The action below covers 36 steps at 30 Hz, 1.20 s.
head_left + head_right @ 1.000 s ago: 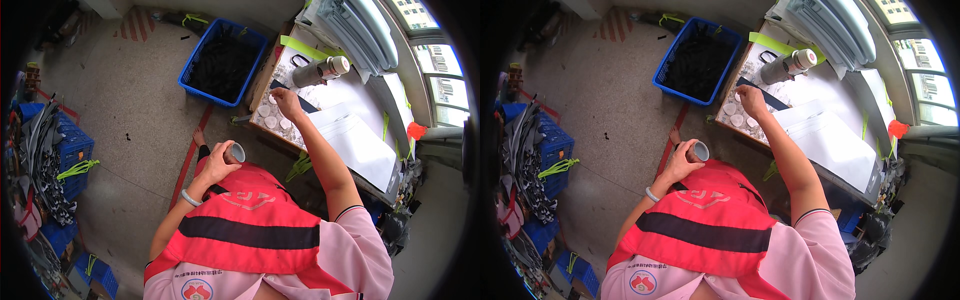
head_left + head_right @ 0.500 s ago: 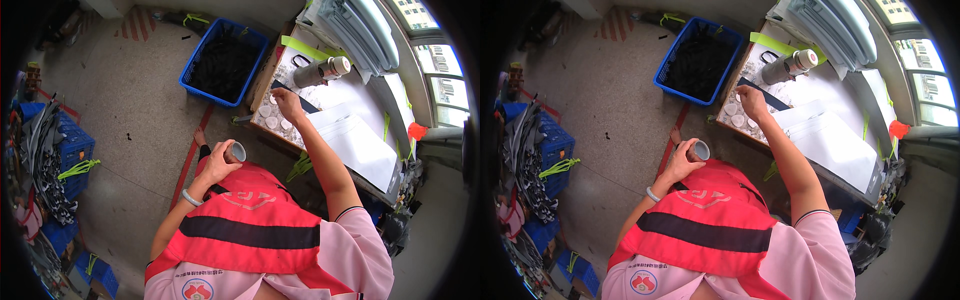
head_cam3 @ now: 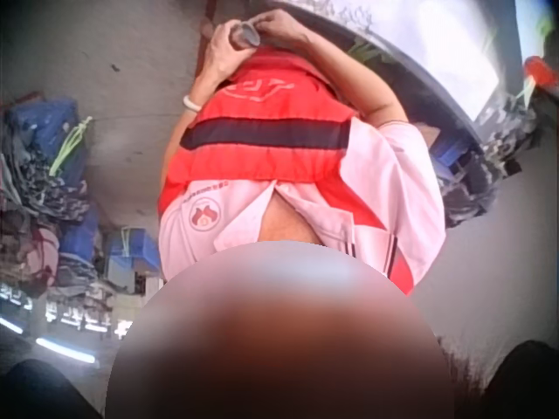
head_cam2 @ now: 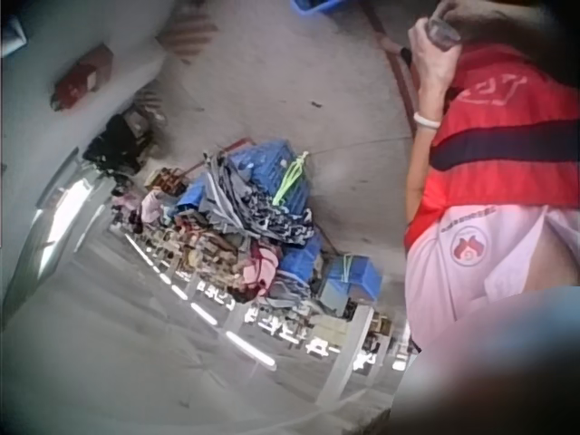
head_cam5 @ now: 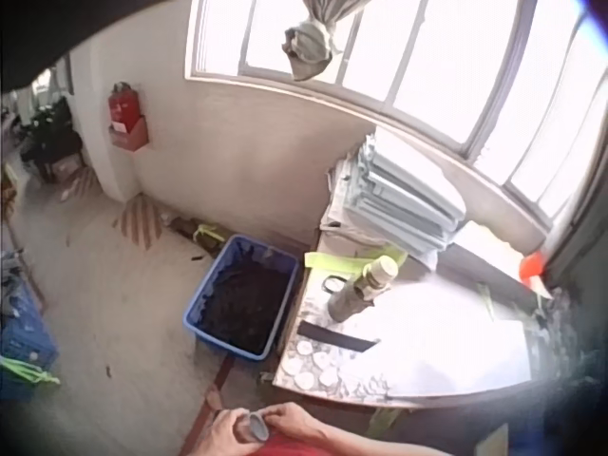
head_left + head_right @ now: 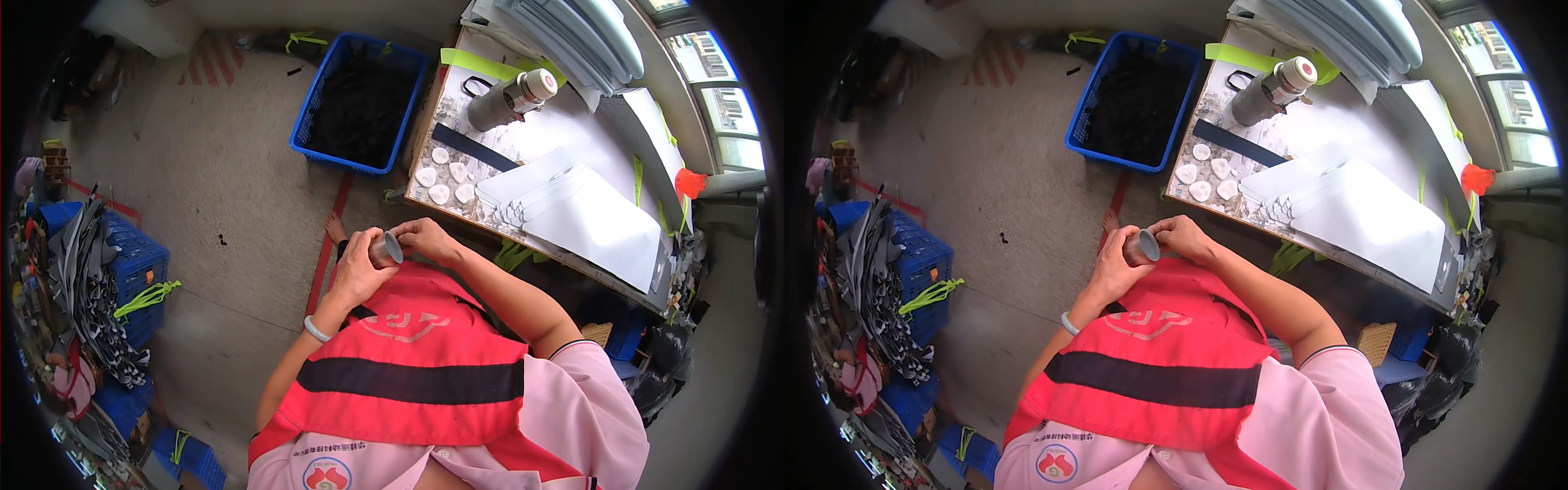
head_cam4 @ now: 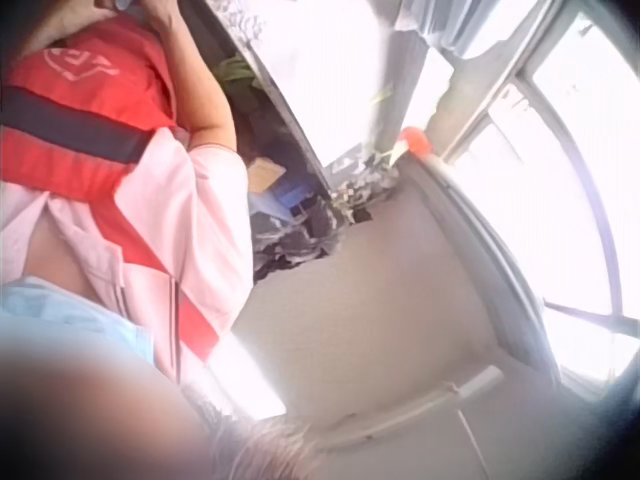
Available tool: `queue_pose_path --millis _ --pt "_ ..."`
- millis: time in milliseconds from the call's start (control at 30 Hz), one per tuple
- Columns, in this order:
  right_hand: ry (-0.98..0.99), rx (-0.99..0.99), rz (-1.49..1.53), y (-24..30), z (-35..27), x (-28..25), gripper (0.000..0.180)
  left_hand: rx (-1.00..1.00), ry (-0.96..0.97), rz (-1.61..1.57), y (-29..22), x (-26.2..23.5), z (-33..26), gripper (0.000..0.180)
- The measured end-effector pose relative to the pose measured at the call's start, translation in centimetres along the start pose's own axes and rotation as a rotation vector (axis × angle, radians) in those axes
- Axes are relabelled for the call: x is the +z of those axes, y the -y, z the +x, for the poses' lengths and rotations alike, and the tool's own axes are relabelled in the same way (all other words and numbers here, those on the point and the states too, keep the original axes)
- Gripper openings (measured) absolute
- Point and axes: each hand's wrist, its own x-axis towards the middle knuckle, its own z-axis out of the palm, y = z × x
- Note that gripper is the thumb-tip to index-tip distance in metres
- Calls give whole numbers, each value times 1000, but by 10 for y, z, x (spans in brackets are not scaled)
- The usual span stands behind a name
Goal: The recorder is sorting and organizing small circular manufacturing components at a workbench.
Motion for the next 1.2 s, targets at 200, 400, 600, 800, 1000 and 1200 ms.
queue_pose_path --millis 200,400,600,800,1000,1200 --pt "25 51 36 -16 3 2 30 14 -12 177 -6 6 -4 66" --pt "42 53 10 -25 7 1 32 -6 -8 196 -7 6 -7 67" --pt "-7 70 88 -16 2 3 33 -23 28 52 6 1 -7 69" --pt "-20 77 59 -17 1 0 32 -50 44 -132 19 3 -11 72" --pt "-58 54 -2 -17 1 -3 32 -28 8 -172 28 4 -11 74" --pt "-33 27 122 -7 -3 -33 29 -22 7 -203 36 3 -12 75"
